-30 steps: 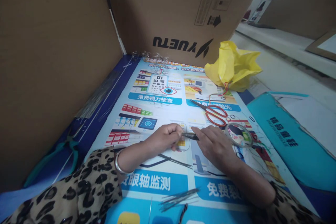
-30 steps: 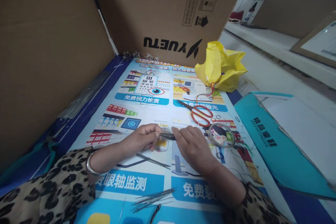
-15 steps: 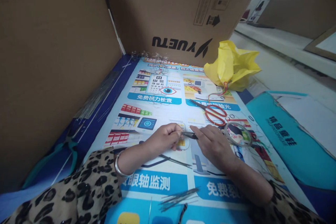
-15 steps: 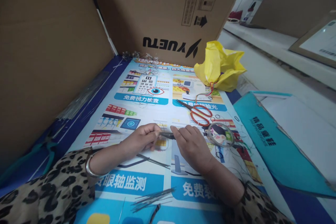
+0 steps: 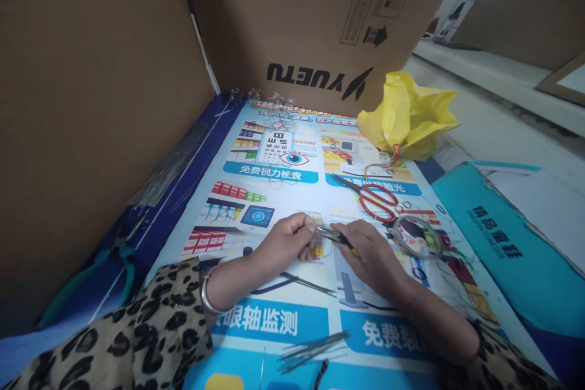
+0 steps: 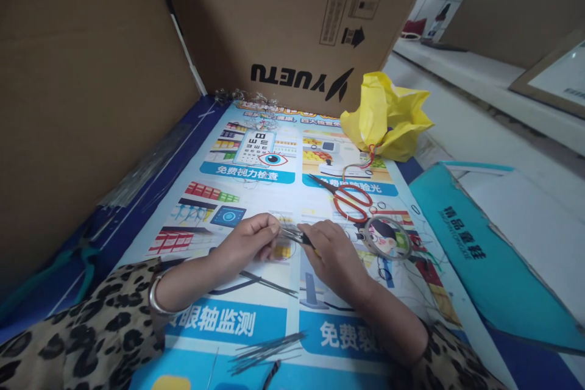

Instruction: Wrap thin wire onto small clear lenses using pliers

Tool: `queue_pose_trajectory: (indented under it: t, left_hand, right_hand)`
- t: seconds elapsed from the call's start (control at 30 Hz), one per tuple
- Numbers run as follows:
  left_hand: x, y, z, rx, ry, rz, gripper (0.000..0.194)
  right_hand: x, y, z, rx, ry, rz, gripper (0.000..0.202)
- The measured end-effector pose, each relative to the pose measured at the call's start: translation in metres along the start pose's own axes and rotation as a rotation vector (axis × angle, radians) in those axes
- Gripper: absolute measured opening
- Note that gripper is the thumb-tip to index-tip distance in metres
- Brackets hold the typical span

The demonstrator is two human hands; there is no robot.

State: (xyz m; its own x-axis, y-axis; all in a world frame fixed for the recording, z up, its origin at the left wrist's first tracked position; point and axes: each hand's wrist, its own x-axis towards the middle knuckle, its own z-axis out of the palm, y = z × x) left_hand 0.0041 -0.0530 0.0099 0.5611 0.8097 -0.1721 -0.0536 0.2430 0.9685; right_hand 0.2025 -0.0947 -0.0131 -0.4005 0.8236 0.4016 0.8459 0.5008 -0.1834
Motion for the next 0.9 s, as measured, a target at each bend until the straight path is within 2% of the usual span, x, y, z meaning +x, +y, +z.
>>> queue_pose_trajectory:
  t: [0.2, 0.57, 0.9]
  left_hand:
    - [-0.0004, -0.0015, -0.0002, 0.054, -0.01, -0.02, 0.023]
    - [-0.0012, 0.0002, 0.0009, 0.028, -0.041, -0.051, 0.023]
    - [-0.0013, 0.0003, 0.0009, 0.03, -0.04, -0.052, 0.018]
  right_hand:
    - [0.0019, -0.0025, -0.0035, -0.106, 0.051, -0.053, 0.027]
    - [0.0021, -0.0047, -0.007, -0.247, 0.063, -0.103, 0.029]
    - [0.0028, -0.0063, -0.0096, -0.267, 0.059, -0.123, 0.028]
